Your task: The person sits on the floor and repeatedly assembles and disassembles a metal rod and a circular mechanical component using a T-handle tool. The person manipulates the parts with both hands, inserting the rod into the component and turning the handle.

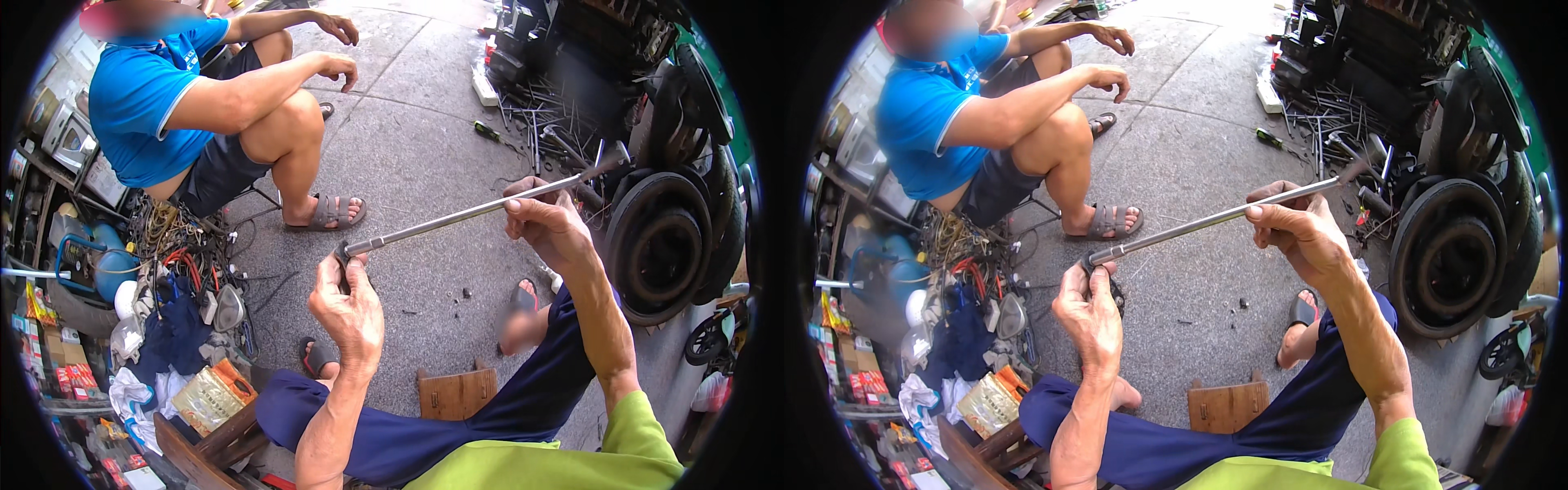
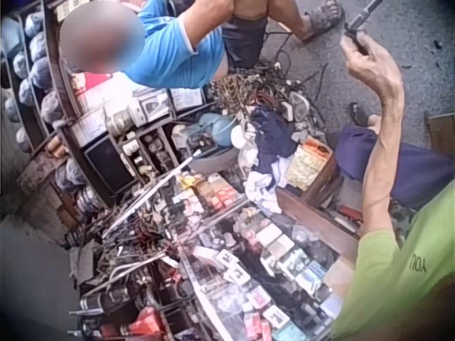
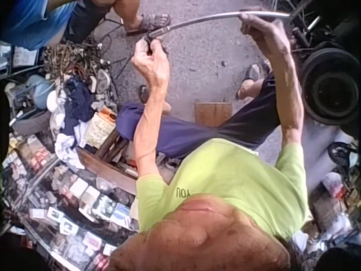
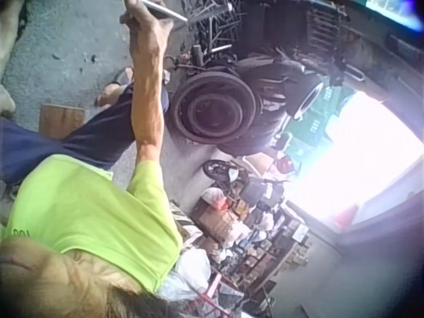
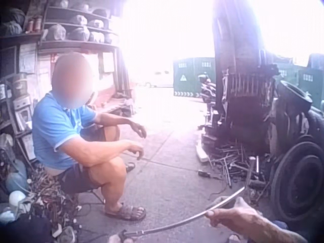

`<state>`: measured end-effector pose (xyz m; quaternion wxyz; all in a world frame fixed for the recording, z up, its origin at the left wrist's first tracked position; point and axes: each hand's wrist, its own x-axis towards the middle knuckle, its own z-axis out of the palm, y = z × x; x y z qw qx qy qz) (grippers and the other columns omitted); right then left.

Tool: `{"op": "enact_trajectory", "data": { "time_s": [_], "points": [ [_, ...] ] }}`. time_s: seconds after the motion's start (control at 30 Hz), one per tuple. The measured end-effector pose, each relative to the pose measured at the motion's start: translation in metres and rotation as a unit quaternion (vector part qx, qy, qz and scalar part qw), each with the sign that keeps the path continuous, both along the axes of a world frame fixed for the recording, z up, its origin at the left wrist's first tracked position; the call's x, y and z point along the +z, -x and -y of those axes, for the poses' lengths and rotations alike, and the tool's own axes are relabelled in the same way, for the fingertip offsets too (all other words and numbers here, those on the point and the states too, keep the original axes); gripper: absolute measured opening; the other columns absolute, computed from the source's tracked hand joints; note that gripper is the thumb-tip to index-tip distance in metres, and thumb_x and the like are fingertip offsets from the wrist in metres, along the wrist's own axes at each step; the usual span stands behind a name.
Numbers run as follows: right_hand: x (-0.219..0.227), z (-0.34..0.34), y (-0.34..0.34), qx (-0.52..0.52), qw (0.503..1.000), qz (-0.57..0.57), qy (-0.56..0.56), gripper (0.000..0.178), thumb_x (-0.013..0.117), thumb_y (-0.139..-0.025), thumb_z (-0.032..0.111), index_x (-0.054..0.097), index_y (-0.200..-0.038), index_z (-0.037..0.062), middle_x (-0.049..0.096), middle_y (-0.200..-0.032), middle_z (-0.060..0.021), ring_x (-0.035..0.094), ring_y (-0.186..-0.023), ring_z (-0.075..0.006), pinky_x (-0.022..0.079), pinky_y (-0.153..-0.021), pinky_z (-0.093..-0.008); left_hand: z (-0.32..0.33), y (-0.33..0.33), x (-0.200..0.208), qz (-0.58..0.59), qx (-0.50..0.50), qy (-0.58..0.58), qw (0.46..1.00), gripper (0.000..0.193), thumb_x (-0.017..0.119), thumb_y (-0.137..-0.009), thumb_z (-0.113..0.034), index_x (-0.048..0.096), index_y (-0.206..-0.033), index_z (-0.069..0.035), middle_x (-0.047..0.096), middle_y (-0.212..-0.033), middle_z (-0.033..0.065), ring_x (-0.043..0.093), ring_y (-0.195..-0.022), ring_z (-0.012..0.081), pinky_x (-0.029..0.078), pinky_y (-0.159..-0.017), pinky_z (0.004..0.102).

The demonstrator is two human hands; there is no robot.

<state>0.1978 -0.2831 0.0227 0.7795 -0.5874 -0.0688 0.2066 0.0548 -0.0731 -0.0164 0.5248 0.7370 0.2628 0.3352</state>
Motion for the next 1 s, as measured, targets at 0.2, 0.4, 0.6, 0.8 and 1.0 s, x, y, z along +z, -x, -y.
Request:
{"op": "enact_trajectory", "data": {
  "time_s": [0.2, 0.4, 0.6, 0.8, 1.0],
  "points": [
    [0.008, -0.001, 0.002, 0.012, 0.999, -0.041, -0.012, 0.039, 0.066, -0.089, 0.039, 0.063, -0.077, 0.0021, 0.059, -0.061, -0.0063, 0.055, -0.049, -0.0114, 0.045, -0.045, -0.0229, 0.003, 0.001, 0.0, -0.003, -0.003, 0.01, 1.0, 0.012, 0.054, -0.094, -0.001, 0.063, -0.098, 0.006, 0.066, -0.077, 0.0043, 0.051, -0.062, 0.0037, 0.039, -0.052, 0.0224],
    [0.008, 0.007, 0.0, -0.012, 0.991, 0.022, 0.129, 0.041, 0.075, -0.083, 0.041, 0.062, -0.066, 0.0062, 0.052, -0.05, -0.0012, 0.044, -0.038, -0.0066, 0.031, -0.035, -0.0202, 0.001, 0.002, 0.001, -0.006, 0.006, 0.001, 1.0, 0.012, 0.054, -0.094, -0.001, 0.063, -0.097, 0.006, 0.065, -0.076, 0.0039, 0.049, -0.061, 0.0037, 0.039, -0.052, 0.0222],
    [0.002, 0.014, -0.004, 0.025, 0.995, 0.031, 0.091, 0.034, 0.079, -0.081, 0.034, 0.061, -0.071, 0.0065, 0.054, -0.056, -0.0002, 0.049, -0.045, -0.0062, 0.036, -0.042, -0.0186, 0.003, 0.0, 0.002, -0.036, -0.002, 0.015, 0.999, 0.011, 0.054, -0.094, -0.001, 0.063, -0.097, 0.006, 0.065, -0.077, 0.0044, 0.05, -0.062, 0.004, 0.039, -0.052, 0.0222],
    [0.01, 0.009, -0.002, 0.042, 0.997, 0.032, 0.054, 0.031, 0.081, -0.078, 0.028, 0.061, -0.079, 0.0048, 0.059, -0.064, -0.0024, 0.055, -0.055, -0.0081, 0.042, -0.051, -0.0191, 0.001, -0.001, -0.004, 0.015, 0.004, -0.012, 1.0, 0.011, 0.054, -0.094, -0.001, 0.062, -0.097, 0.007, 0.065, -0.077, 0.0045, 0.053, -0.064, 0.0046, 0.042, -0.054, 0.0228],
    [-0.004, 0.007, -0.001, -0.013, 0.999, 0.02, 0.031, 0.027, 0.078, -0.081, 0.025, 0.062, -0.08, 0.0036, 0.059, -0.067, -0.0025, 0.053, -0.054, -0.0078, 0.042, -0.049, -0.0202, 0.002, -0.001, 0.008, -0.002, -0.002, 0.003, 1.0, 0.012, 0.054, -0.094, 0.0, 0.062, -0.098, 0.007, 0.066, -0.078, 0.0049, 0.054, -0.067, 0.0045, 0.042, -0.056, 0.0222]
  ]
}}
